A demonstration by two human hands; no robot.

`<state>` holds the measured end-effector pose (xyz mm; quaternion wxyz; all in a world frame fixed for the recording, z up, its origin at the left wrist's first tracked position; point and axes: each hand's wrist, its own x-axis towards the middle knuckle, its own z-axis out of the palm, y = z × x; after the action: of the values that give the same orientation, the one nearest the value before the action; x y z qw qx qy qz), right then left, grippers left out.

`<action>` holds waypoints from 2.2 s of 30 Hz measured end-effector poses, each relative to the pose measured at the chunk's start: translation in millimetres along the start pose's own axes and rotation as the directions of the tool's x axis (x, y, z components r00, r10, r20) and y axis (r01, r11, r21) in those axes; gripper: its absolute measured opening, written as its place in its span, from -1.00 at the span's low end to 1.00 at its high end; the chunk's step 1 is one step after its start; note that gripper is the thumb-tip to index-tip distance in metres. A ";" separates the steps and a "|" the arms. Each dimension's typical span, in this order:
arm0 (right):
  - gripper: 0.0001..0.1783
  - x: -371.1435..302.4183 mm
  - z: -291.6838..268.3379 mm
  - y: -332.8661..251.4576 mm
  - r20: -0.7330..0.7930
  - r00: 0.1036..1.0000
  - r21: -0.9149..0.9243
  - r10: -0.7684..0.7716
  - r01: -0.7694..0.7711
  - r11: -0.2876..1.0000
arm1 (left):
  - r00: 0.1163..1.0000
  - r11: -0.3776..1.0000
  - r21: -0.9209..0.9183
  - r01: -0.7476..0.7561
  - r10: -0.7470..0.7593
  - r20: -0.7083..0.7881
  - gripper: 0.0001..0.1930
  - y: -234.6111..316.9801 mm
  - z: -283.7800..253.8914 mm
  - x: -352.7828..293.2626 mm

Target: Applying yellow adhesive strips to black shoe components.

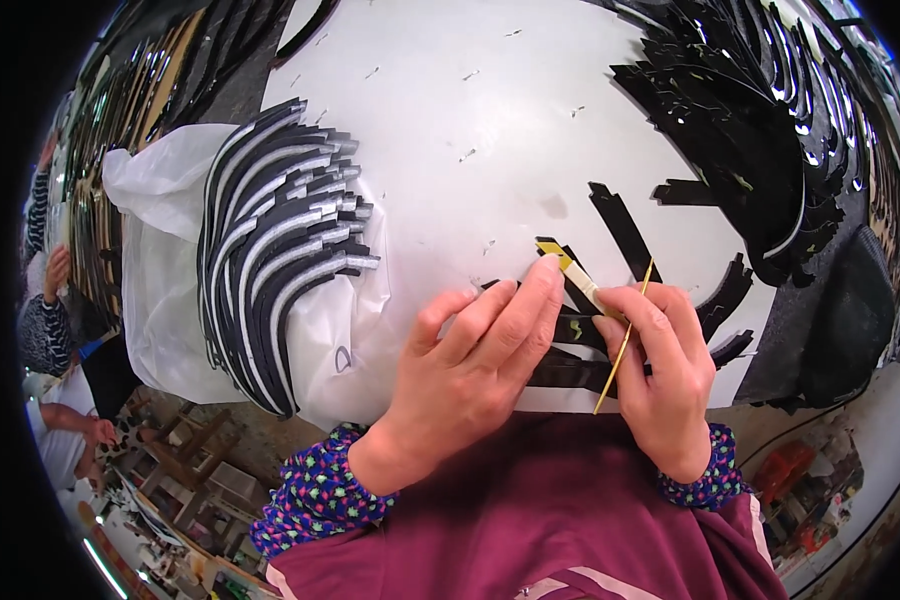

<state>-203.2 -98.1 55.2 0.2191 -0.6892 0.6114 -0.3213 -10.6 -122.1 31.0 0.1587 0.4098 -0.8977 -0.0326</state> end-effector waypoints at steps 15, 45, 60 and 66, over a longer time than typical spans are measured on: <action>-0.60 -5.0 13.5 3.8 -0.089 0.986 -0.143 -0.143 0.129 0.981 | 0.999 1.000 0.003 0.031 -0.031 0.012 -0.68 1.1 0.9 2.5; -0.62 -8.8 19.6 12.2 -0.127 0.968 -0.152 -0.217 0.197 0.969 | 0.999 0.997 -0.064 0.032 -0.030 0.039 -0.63 -1.0 -2.3 8.3; -0.56 -6.0 12.8 8.3 -0.093 0.978 -0.142 -0.186 0.172 0.975 | 0.997 0.984 -0.168 0.060 -0.052 0.056 -0.48 -8.7 -5.8 11.3; -0.56 -7.4 15.7 10.1 -0.105 0.968 -0.167 -0.227 0.208 0.964 | 0.996 0.982 -0.179 0.057 -0.043 0.081 -0.44 -10.4 -6.7 10.4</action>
<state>-199.4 -93.9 36.0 0.0900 -0.7459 0.5675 -0.3370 -7.3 -136.3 38.1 0.1599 0.4146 -0.8858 -0.1339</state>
